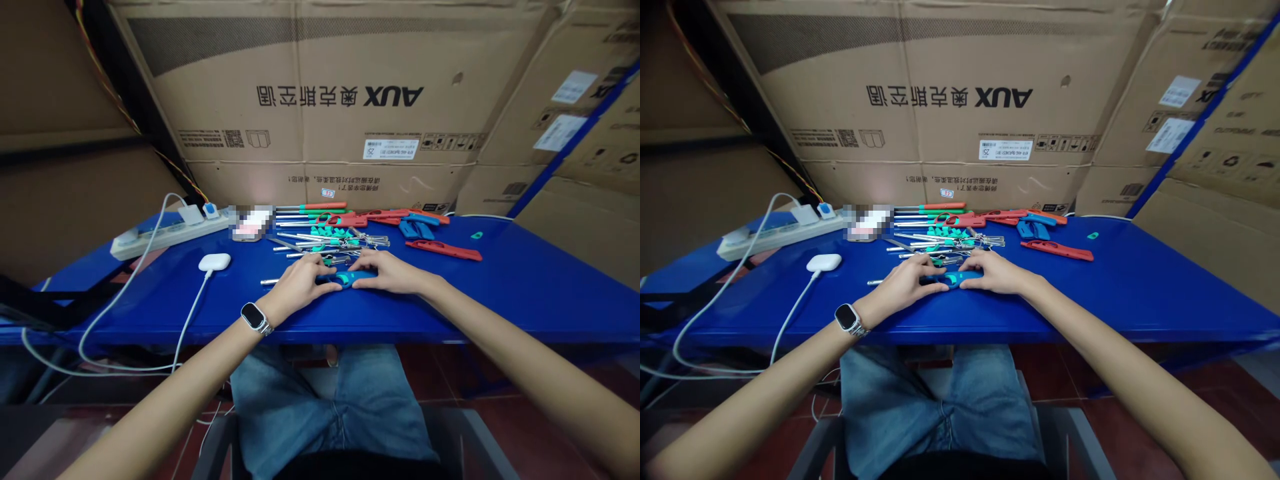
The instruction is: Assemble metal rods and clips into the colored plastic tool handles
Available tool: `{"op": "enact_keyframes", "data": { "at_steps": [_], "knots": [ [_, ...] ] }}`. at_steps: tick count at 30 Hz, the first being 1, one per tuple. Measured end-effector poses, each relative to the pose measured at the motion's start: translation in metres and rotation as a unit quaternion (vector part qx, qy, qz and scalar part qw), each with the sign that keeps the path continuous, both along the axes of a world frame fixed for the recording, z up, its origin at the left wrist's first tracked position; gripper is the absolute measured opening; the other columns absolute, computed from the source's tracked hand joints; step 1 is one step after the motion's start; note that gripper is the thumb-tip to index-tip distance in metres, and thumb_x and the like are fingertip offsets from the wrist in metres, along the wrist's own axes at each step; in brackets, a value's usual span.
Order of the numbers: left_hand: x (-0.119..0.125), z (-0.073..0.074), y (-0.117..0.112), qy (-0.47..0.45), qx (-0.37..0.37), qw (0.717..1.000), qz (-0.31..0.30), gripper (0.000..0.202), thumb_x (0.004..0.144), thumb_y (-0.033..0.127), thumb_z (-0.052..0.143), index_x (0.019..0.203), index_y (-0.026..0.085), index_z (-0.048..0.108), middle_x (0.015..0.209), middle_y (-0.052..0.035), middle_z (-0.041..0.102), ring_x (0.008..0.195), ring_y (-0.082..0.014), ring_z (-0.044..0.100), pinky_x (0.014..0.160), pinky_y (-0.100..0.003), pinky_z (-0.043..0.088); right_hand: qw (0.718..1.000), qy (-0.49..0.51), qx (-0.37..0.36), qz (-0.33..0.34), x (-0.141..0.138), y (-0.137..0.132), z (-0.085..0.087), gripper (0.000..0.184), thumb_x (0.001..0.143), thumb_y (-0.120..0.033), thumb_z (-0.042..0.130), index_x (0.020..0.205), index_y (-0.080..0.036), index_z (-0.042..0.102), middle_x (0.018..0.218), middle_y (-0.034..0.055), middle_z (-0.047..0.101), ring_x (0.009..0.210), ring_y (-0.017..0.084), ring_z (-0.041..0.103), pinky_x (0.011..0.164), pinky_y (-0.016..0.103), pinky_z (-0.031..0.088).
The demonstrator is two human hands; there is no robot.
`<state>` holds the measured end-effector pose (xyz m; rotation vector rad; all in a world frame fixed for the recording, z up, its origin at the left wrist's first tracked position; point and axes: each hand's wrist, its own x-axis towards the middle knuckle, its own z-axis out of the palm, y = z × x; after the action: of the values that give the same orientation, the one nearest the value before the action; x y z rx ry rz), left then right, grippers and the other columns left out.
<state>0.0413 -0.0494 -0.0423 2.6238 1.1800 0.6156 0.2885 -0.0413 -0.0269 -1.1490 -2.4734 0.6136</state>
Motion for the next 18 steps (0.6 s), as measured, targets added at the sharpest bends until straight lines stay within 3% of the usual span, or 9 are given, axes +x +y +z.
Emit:
{"op": "enact_keyframes", "data": {
  "at_steps": [7, 9, 14, 18],
  "knots": [
    [-0.004, -0.002, 0.001, -0.001, -0.004, 1.000, -0.002, 0.045, 0.086, 0.050, 0.069, 0.122, 0.024, 0.071, 0.104, -0.0073, 0.062, 0.100, -0.0253, 0.061, 0.086, -0.036, 0.049, 0.994, -0.096, -0.050, -0.004, -0.012, -0.002, 0.016, 0.035, 0.078, -0.044, 0.070, 0.098, -0.016, 0.064, 0.084, 0.0037, 0.065, 0.072, 0.017, 0.055, 0.063, 0.027, 0.039],
    [-0.006, -0.003, 0.002, -0.008, -0.009, 1.000, -0.011, 0.045, 0.086, 0.050, 0.069, 0.123, 0.024, 0.071, 0.104, -0.0072, 0.062, 0.101, -0.0253, 0.060, 0.087, -0.036, 0.049, 0.987, -0.163, -0.006, -0.017, -0.020, -0.009, 0.020, 0.032, 0.078, -0.044, 0.066, 0.096, -0.017, 0.063, 0.083, 0.0051, 0.067, 0.072, 0.019, 0.057, 0.064, 0.029, 0.039],
    [-0.010, -0.009, 0.005, -0.035, -0.001, 0.999, -0.039, 0.044, 0.086, 0.051, 0.069, 0.122, 0.026, 0.071, 0.105, -0.0065, 0.063, 0.102, -0.0248, 0.059, 0.090, -0.037, 0.049, 0.952, -0.265, 0.148, -0.046, -0.040, -0.028, 0.014, 0.036, 0.081, -0.045, 0.057, 0.098, -0.014, 0.062, 0.091, 0.0144, 0.072, 0.083, 0.029, 0.065, 0.088, 0.041, 0.039],
    [-0.011, -0.008, 0.003, -0.040, 0.040, 0.998, -0.042, 0.042, 0.085, 0.051, 0.070, 0.118, 0.026, 0.070, 0.115, -0.0066, 0.063, 0.109, -0.0258, 0.057, 0.099, -0.042, 0.045, 0.935, -0.299, 0.183, -0.060, -0.046, -0.033, 0.006, 0.041, 0.083, -0.042, 0.049, 0.107, -0.011, 0.060, 0.087, 0.0165, 0.074, 0.079, 0.032, 0.068, 0.084, 0.042, 0.040]
  ]
}}
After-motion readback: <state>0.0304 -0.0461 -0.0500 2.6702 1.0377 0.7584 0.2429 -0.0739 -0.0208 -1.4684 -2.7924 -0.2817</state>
